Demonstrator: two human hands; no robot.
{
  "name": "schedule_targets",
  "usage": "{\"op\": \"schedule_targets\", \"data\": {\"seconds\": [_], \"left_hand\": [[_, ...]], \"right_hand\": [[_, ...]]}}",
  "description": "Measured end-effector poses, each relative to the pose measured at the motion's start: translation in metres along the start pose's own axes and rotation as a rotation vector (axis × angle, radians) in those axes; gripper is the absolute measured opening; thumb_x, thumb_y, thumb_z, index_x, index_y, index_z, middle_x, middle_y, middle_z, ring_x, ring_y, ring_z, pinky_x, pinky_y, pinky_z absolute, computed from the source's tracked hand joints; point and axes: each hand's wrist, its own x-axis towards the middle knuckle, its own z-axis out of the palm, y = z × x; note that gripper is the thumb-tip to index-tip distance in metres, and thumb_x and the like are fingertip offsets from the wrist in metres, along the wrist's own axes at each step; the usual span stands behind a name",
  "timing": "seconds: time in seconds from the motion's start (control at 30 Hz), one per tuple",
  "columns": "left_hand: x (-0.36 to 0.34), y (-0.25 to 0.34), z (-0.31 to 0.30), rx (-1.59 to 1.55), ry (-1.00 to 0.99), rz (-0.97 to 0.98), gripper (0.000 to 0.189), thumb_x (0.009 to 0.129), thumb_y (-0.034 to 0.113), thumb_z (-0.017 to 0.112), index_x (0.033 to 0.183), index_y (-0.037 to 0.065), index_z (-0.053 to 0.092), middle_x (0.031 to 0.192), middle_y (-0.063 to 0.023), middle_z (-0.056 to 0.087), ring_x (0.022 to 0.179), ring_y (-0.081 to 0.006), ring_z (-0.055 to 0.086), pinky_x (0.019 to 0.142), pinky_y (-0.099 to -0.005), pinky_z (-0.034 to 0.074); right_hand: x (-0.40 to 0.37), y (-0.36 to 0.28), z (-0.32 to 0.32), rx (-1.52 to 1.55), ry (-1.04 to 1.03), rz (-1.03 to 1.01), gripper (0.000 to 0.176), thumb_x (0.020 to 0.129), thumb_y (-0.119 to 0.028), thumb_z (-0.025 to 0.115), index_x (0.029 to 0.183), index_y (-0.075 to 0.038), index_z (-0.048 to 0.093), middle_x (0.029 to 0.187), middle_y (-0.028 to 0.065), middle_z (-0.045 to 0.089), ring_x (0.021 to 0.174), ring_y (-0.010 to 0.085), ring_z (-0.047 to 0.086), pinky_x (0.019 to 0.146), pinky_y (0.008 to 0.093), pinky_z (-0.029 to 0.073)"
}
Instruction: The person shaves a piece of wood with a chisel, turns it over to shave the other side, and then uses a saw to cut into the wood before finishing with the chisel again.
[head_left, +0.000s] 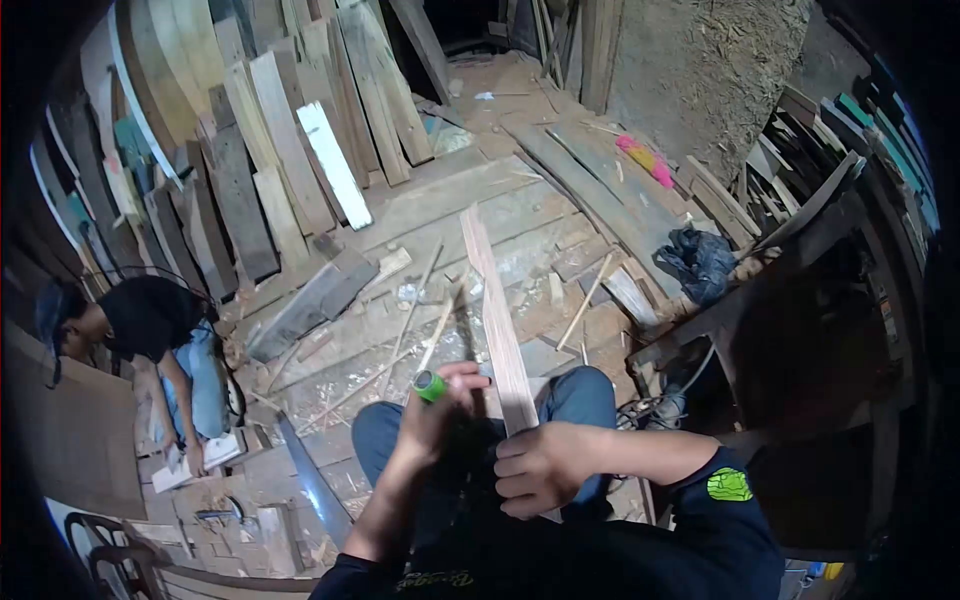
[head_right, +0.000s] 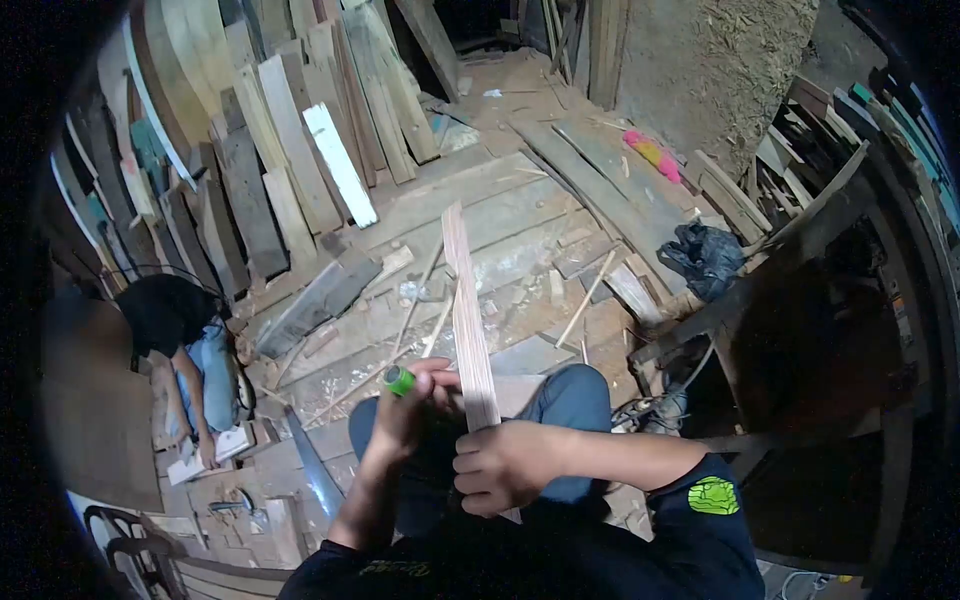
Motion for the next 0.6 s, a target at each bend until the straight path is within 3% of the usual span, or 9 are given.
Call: {"op": "schedule_targets", "data": {"seconds": [0.07,0.13,0.17,0.2,0.27,0.3,0.43,0.47,0.6], "left_hand": [[0.002,0.006,0.006,-0.003,-0.147,0.004,0.034,0.094,0.022,0.06,0.115,-0.004,0.06,0.092,-0.0054,0.068,0.069,-0.0063,0.053,0.065,-0.021,0.043],[0.007,0.005,0.008,0.03,-0.12,-0.011,0.033,0.092,0.018,0.063,0.115,-0.004,0.06,0.089,-0.0039,0.067,0.068,-0.0059,0.053,0.063,-0.0208,0.043],[0.01,0.004,0.009,0.049,-0.096,-0.032,0.032,0.09,0.014,0.065,0.116,-0.004,0.061,0.087,-0.0024,0.067,0.066,-0.0055,0.053,0.062,-0.0207,0.043],[0.011,0.005,0.011,0.057,-0.1,-0.023,0.032,0.09,0.014,0.065,0.116,-0.004,0.061,0.087,-0.0024,0.067,0.066,-0.0055,0.053,0.062,-0.0207,0.043],[0.012,0.004,0.015,0.154,0.048,0.023,0.03,0.085,0.007,0.068,0.113,-0.005,0.062,0.085,-0.001,0.067,0.067,-0.0042,0.055,0.061,-0.0201,0.043],[0.015,-0.001,0.009,0.251,0.072,0.099,0.029,0.085,0.004,0.069,0.112,-0.005,0.063,0.086,-0.002,0.068,0.073,-0.0048,0.059,0.064,-0.0208,0.046],[0.007,0.01,0.012,0.289,0.158,0.26,0.027,0.086,0.002,0.068,0.111,-0.006,0.064,0.091,-0.0049,0.07,0.08,-0.0083,0.063,0.071,-0.0225,0.05],[0.007,0.013,0.011,0.29,0.152,0.273,0.027,0.086,0.002,0.068,0.111,-0.006,0.064,0.091,-0.0049,0.07,0.08,-0.0083,0.063,0.071,-0.0225,0.05],[-0.002,0.011,0.009,0.317,0.066,0.262,0.026,0.084,0.002,0.07,0.108,-0.006,0.065,0.092,-0.0059,0.07,0.081,-0.0096,0.064,0.074,-0.0233,0.051]], "right_hand": [[-0.001,-0.003,0.017,-0.037,-0.028,-0.011,0.018,0.078,-0.024,0.062,0.07,-0.014,0.049,0.07,-0.0015,0.044,0.068,0.0175,0.051,0.062,0.0291,0.044],[-0.003,-0.007,0.033,-0.114,-0.172,-0.011,0.009,0.072,-0.021,0.058,0.072,-0.014,0.052,0.071,-0.0005,0.047,0.072,0.0186,0.051,0.073,0.032,0.045],[-0.003,-0.012,0.034,-0.21,-0.351,0.05,0.011,0.075,-0.022,0.057,0.084,-0.014,0.056,0.091,0.0027,0.058,0.093,0.0219,0.057,0.092,0.0356,0.045],[-0.003,-0.014,0.034,-0.222,-0.348,0.047,0.011,0.075,-0.022,0.057,0.084,-0.014,0.056,0.091,0.0027,0.058,0.093,0.0219,0.057,0.092,0.0356,0.045],[-0.005,-0.019,0.029,-0.345,-0.111,0.205,0.025,0.08,-0.024,0.058,0.103,-0.015,0.061,0.124,0.0101,0.055,0.121,0.0269,0.051,0.108,0.0453,0.037],[-0.013,-0.024,0.031,-0.223,-0.209,0.358,0.042,0.082,-0.027,0.058,0.123,-0.019,0.058,0.145,0.0141,0.04,0.137,0.0293,0.038,0.114,0.0561,0.026],[-0.029,-0.031,0.001,-0.119,-0.065,0.737,0.049,0.086,-0.024,0.064,0.134,-0.016,0.052,0.143,0.0189,0.038,0.137,0.0309,0.036,0.109,0.0608,0.028],[-0.037,-0.028,-0.006,-0.133,-0.064,0.732,0.049,0.086,-0.024,0.064,0.134,-0.016,0.052,0.143,0.0189,0.038,0.137,0.0309,0.036,0.109,0.0608,0.028],[-0.047,-0.015,-0.017,0.153,0.64,1.069,0.051,0.088,-0.021,0.068,0.132,-0.003,0.05,0.133,0.0197,0.05,0.129,0.0312,0.047,0.108,0.0443,0.035]]}}
